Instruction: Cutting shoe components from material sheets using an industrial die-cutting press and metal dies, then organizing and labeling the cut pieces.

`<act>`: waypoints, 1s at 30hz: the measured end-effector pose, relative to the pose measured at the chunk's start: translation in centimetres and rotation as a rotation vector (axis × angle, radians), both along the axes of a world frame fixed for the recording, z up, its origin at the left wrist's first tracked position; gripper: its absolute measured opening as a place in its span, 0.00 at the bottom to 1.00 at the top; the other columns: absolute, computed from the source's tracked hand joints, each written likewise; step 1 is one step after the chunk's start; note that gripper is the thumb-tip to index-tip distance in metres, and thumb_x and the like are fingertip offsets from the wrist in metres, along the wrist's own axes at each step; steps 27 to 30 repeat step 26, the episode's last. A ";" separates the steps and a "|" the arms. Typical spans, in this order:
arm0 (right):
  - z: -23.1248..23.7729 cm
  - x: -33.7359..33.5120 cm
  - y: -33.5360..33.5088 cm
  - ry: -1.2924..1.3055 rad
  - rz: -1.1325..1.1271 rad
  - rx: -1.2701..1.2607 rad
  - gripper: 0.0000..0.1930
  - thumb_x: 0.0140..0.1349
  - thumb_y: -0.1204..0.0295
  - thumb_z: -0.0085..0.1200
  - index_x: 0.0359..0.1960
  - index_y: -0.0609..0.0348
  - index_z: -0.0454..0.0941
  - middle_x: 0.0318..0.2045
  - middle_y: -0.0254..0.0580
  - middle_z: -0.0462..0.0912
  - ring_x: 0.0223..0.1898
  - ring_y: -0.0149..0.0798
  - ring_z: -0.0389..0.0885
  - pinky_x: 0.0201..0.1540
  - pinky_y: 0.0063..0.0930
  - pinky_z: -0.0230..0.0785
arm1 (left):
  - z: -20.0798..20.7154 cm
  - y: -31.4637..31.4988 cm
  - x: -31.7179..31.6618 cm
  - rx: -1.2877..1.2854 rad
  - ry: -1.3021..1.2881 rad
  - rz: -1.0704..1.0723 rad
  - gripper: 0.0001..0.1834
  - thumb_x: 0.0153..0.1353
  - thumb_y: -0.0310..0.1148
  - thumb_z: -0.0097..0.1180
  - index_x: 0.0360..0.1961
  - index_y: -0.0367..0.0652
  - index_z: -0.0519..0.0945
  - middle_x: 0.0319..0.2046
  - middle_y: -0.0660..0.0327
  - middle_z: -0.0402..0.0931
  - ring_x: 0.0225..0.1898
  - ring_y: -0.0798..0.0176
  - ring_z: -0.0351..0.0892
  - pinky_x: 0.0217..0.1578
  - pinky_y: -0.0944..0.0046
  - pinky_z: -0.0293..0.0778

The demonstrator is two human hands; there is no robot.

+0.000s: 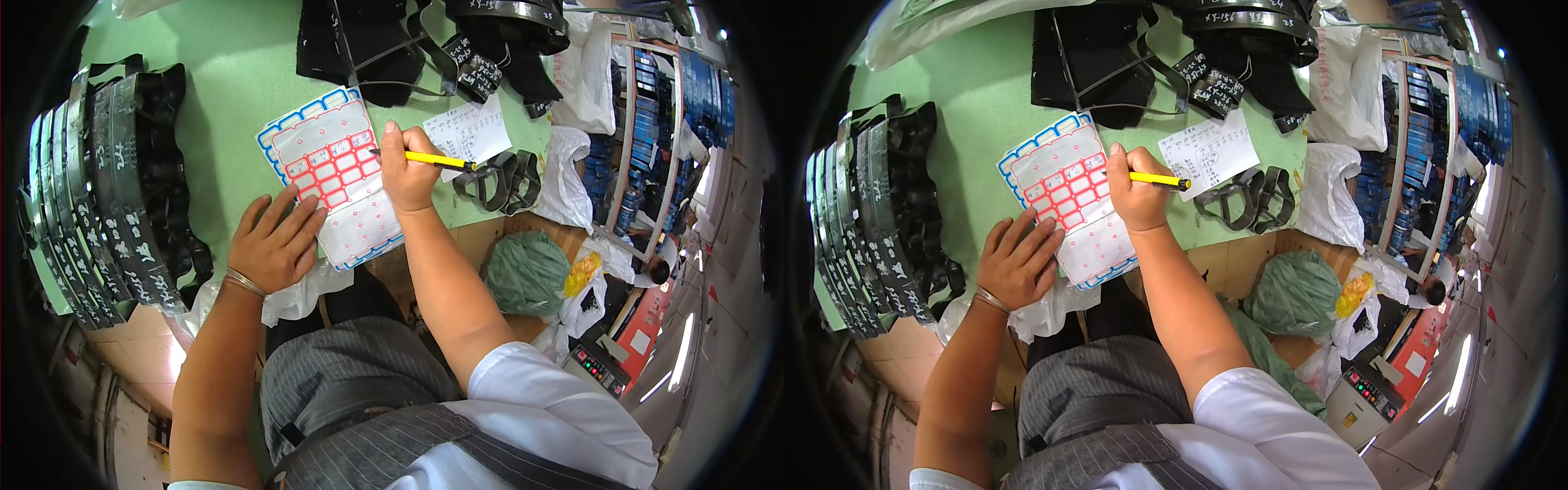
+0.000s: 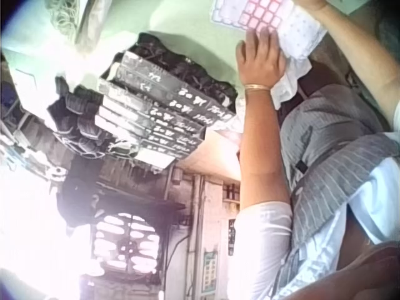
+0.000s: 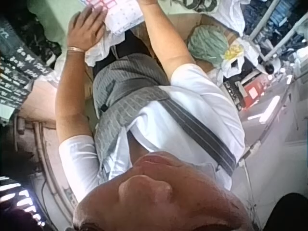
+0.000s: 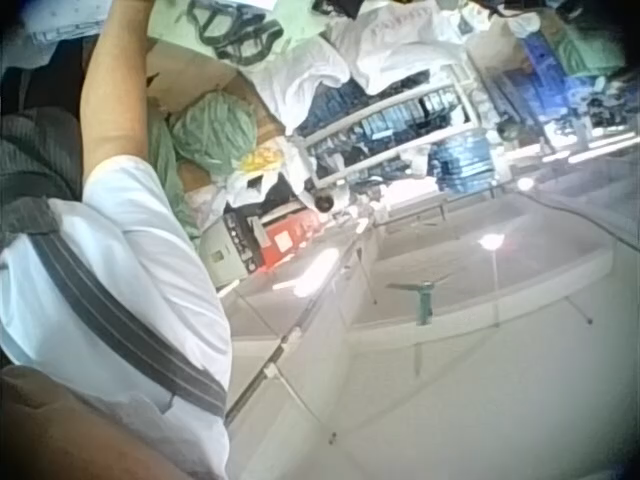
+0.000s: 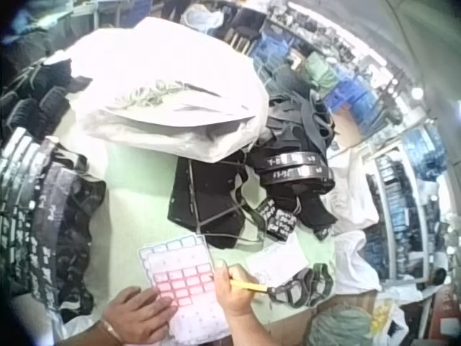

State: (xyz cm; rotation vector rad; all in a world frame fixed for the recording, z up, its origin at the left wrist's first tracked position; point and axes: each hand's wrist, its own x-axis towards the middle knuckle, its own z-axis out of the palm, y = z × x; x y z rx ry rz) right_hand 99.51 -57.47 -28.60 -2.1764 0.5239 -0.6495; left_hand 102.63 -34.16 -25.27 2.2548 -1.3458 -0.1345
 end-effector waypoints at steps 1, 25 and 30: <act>-0.3 -0.1 0.0 -0.009 -0.042 0.032 0.18 0.61 0.72 0.57 0.15 0.58 0.65 0.10 0.39 0.68 0.10 0.38 0.64 0.15 0.31 0.55 | 0.0 -0.1 0.1 0.007 -0.005 -0.004 0.25 0.46 0.34 0.60 0.50 0.51 0.80 0.52 0.64 0.76 0.58 0.55 0.72 0.56 0.52 0.65; -0.1 -1.1 0.9 0.056 -0.006 0.153 0.18 0.64 0.68 0.56 0.18 0.60 0.67 0.12 0.34 0.74 0.14 0.25 0.75 0.17 0.19 0.64 | 0.0 -0.2 0.0 -0.009 0.001 0.014 0.25 0.46 0.35 0.60 0.50 0.51 0.81 0.51 0.63 0.77 0.58 0.55 0.72 0.56 0.51 0.65; -0.1 -1.1 0.9 0.065 -0.003 0.151 0.17 0.64 0.68 0.56 0.19 0.60 0.67 0.12 0.34 0.74 0.15 0.25 0.76 0.18 0.19 0.65 | 0.0 -0.1 -0.1 -0.007 0.002 0.013 0.25 0.46 0.35 0.60 0.50 0.51 0.81 0.51 0.63 0.77 0.58 0.55 0.72 0.56 0.51 0.65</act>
